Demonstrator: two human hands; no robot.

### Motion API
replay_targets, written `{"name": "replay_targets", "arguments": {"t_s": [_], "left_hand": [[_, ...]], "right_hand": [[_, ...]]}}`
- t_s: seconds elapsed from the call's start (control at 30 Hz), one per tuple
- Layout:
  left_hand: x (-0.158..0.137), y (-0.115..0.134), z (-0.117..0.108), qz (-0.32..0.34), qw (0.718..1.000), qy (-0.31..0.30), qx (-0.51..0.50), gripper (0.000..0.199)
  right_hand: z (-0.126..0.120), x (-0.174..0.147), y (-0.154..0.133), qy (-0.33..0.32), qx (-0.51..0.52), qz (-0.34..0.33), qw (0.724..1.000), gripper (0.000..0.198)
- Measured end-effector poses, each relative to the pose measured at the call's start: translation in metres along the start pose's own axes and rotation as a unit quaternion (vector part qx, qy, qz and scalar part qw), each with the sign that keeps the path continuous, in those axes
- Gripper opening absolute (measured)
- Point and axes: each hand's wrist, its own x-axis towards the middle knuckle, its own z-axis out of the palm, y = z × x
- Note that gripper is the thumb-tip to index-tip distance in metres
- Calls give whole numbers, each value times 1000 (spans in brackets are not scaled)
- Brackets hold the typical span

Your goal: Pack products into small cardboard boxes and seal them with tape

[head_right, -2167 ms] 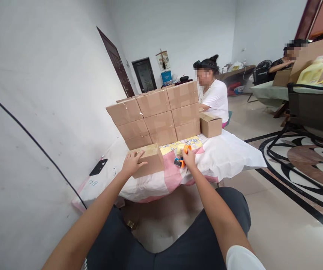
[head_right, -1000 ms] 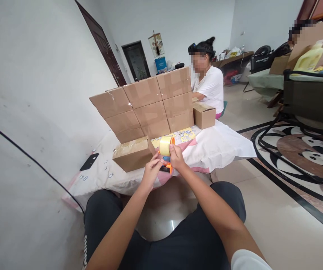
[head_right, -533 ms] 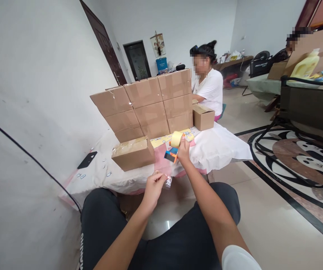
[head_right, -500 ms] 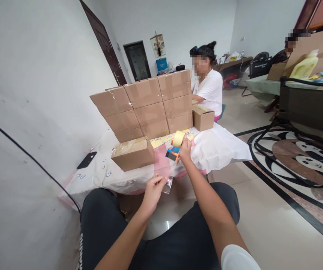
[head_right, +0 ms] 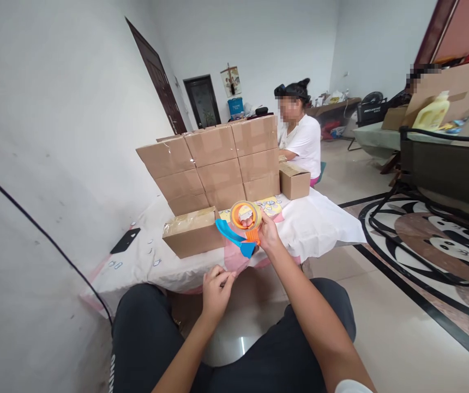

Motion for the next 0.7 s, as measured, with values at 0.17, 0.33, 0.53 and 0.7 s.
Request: {"name": "replay_targets", "arguments": {"t_s": [0.17, 0.33, 0.53, 0.7], "left_hand": [[2, -10, -11, 91, 991, 24, 96, 25], [15, -29, -46, 173, 972, 31, 154, 17], [24, -64, -111, 412, 884, 0, 221, 23], [55, -122, -209, 320, 873, 116, 350, 27]], "right_hand": [[12, -10, -6, -73, -54, 43, 995, 50], [30, -25, -8, -132, -121, 108, 978, 58], [67, -63, 33, -262, -80, 208, 939, 61], [60, -89, 39, -331, -66, 316, 887, 60]]}}
